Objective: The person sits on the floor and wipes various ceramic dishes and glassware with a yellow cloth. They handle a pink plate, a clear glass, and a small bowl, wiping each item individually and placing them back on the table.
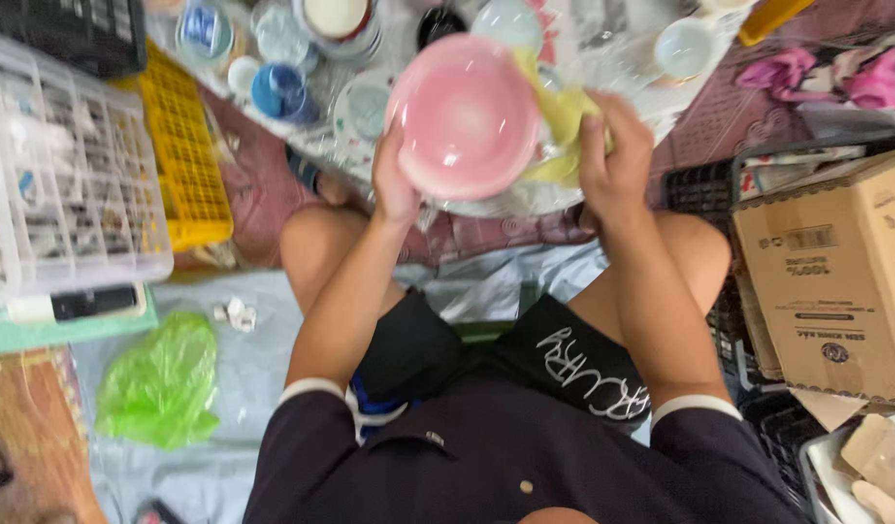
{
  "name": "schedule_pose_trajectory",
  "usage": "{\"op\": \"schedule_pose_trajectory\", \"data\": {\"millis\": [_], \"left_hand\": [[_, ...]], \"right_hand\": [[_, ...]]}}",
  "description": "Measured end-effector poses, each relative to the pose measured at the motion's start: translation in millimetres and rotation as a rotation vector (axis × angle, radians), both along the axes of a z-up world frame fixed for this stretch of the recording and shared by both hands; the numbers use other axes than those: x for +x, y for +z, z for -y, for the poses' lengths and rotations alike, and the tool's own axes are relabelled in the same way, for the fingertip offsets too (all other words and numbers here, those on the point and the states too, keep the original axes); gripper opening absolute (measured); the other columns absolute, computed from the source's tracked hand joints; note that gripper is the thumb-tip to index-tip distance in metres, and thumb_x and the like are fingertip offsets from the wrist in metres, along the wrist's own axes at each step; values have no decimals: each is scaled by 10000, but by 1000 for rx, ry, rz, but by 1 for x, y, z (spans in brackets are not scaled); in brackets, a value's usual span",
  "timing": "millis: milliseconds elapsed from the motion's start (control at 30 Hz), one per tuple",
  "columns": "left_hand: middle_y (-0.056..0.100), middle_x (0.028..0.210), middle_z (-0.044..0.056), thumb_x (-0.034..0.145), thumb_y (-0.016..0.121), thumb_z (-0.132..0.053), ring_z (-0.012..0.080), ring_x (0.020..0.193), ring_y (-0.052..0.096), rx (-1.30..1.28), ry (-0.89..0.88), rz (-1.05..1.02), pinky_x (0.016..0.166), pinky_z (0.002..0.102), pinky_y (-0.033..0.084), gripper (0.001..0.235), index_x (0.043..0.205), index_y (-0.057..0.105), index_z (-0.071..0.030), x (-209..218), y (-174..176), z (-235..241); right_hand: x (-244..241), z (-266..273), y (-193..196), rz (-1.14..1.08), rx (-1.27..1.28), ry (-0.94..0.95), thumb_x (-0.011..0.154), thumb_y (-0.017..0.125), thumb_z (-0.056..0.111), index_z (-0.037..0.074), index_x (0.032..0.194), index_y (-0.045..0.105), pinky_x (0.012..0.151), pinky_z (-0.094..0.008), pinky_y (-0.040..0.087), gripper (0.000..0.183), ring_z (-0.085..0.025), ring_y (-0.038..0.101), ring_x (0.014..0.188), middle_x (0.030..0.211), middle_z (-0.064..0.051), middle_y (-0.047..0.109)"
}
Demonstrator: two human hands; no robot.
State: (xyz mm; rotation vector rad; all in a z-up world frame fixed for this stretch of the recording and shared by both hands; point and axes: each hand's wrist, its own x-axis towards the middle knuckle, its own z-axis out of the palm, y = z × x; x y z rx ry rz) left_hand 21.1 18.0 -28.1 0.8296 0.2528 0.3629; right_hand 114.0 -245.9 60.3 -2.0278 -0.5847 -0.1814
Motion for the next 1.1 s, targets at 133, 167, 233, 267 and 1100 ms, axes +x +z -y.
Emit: {"op": "schedule_pose_trajectory", "data": {"millis": [133, 167, 233, 267, 1100], "left_hand": [[664, 1295, 128, 1094, 459, -268, 193, 1218, 613, 98, -1, 4, 1079, 351, 465, 424, 1335, 594, 53, 2, 5, 4], [658, 1275, 138, 1103, 462, -277, 204, 1176, 608, 126, -15, -31, 1032, 363, 464, 435, 1346, 589, 60, 8, 11, 3], [648, 1236, 158, 1121, 468, -296, 227, 1094, 599, 181, -33, -113, 940, 388, 462, 457, 1368, 578, 72, 21, 28, 0], [624, 1289, 135, 1094, 479, -296, 207, 1159, 585, 240, -32, -109, 999, 366, 448, 451, 1396, 522, 36, 31, 37, 0], [733, 1112, 135, 914, 746, -269, 349, 1026, 675, 1664, -177, -203, 861, 449, 514, 296, 1171, 708, -126, 369, 44, -82]], "right_hand": [[-2, 15, -5, 47, 170, -38, 1072, 515, 31, -41, 1084, 699, 771, -312, 533, 198, -239, 722, 809, 887, -161, 702], [-2, 19, -6, 21, 241, -9, 1083, 490, 31, -35, 1077, 695, 789, -307, 539, 216, -230, 721, 823, 918, -147, 725], [0, 22, -8, 26, 283, 56, 1078, 464, 16, -23, 1028, 705, 796, -309, 557, 249, -219, 738, 834, 922, -136, 743], [-1, 23, -9, -5, 324, 105, 1054, 460, 8, -31, 1036, 694, 818, -318, 573, 238, -221, 751, 858, 958, -138, 752], [-9, 6, 7, -10, 305, 687, 856, 575, 42, -1, 1036, 733, 658, -375, 565, 243, -274, 719, 695, 867, -119, 759]]}}
